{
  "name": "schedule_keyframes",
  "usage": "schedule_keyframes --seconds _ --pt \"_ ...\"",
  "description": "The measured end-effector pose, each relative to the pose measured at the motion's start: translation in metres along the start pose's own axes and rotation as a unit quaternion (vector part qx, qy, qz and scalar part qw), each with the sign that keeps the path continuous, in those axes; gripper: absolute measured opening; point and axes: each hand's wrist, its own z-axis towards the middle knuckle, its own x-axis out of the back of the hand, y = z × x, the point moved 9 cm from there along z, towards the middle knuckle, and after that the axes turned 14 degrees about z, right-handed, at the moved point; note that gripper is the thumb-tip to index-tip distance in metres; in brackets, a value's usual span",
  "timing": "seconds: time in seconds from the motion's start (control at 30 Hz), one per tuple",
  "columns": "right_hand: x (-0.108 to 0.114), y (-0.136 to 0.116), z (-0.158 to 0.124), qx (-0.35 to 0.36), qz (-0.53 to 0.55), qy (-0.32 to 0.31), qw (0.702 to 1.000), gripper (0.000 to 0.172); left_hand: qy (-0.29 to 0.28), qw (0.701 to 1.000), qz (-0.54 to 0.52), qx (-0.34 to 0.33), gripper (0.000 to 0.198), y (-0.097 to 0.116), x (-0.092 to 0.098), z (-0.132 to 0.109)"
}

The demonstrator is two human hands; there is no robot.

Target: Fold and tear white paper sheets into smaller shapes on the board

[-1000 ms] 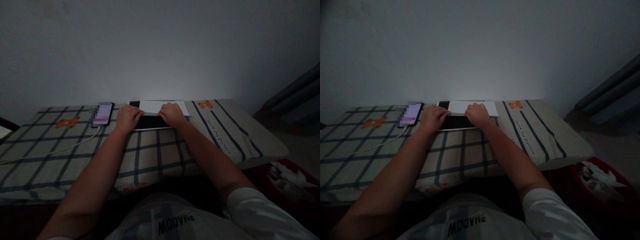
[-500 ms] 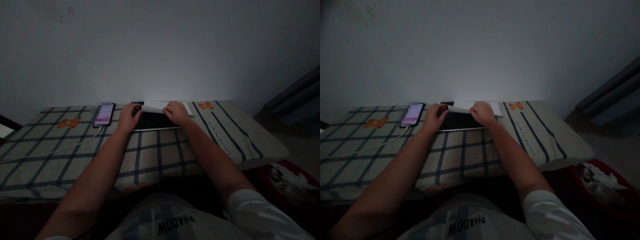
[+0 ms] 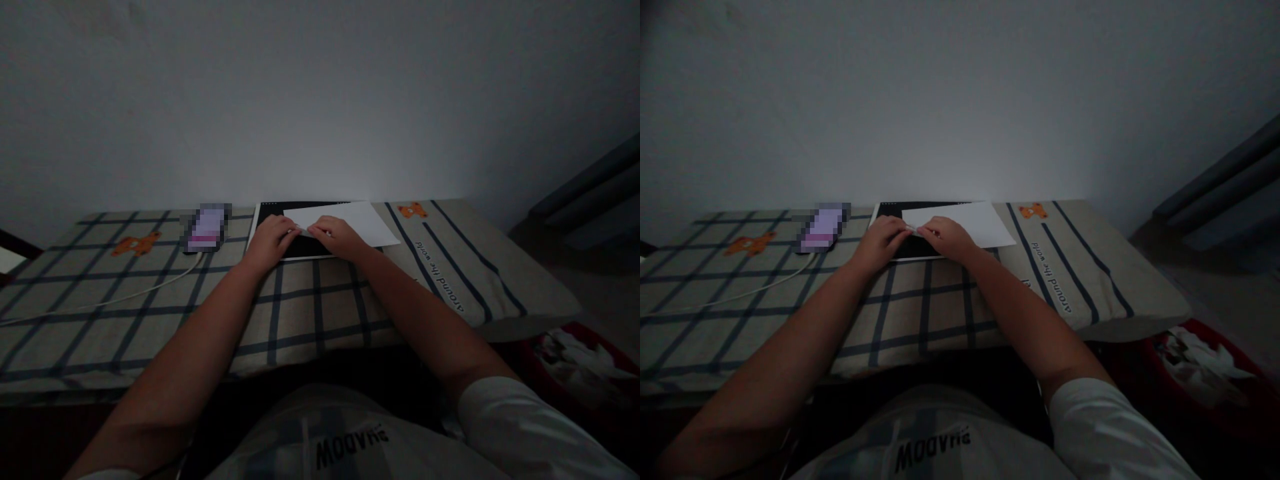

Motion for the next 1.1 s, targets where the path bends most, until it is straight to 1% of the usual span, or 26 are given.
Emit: schedule_keyframes --seconds 0.1,0.2,0.4,0.53,0.67,0.83,0.97,1.1 --pt "-0.005 0.000 0.001 0.003 0.065 0.005 0.998 0.031 -0.002 1.000 -0.001 -0.012 0.027 0.003 -0.001 -0.001" --pt "-0.003 0.001 0.000 0.004 0.096 0.022 0.995 0.028 0.002 1.000 -0.006 -0.017 0.027 0.002 0.000 -0.002" --pt "0.004 -0.002 -0.001 0.031 0.124 0.051 0.990 0.027 0.005 1.000 0.001 -0.019 0.027 0.002 -0.002 -0.002" --pt "0.006 -0.003 -0.001 0.030 0.128 0.064 0.989 0.023 0.013 1.000 -0.003 -0.024 0.029 0.004 -0.002 -0.002" --pt "0.010 0.001 0.000 0.015 0.128 0.080 0.988 0.019 0.031 0.999 -0.017 -0.003 0.026 0.005 0.005 -0.003" --pt "0.010 0.005 -0.001 -0.003 0.120 0.085 0.989 0.021 0.041 0.998 -0.031 0.023 0.022 0.004 0.010 -0.003" --pt "0.007 0.002 -0.002 0.008 0.136 0.074 0.988 0.025 0.036 0.999 -0.037 0.012 0.022 0.006 0.009 -0.003" --pt "0.004 -0.005 -0.001 0.031 0.151 0.049 0.987 0.022 0.032 0.999 -0.041 -0.013 0.025 0.012 0.008 -0.003"
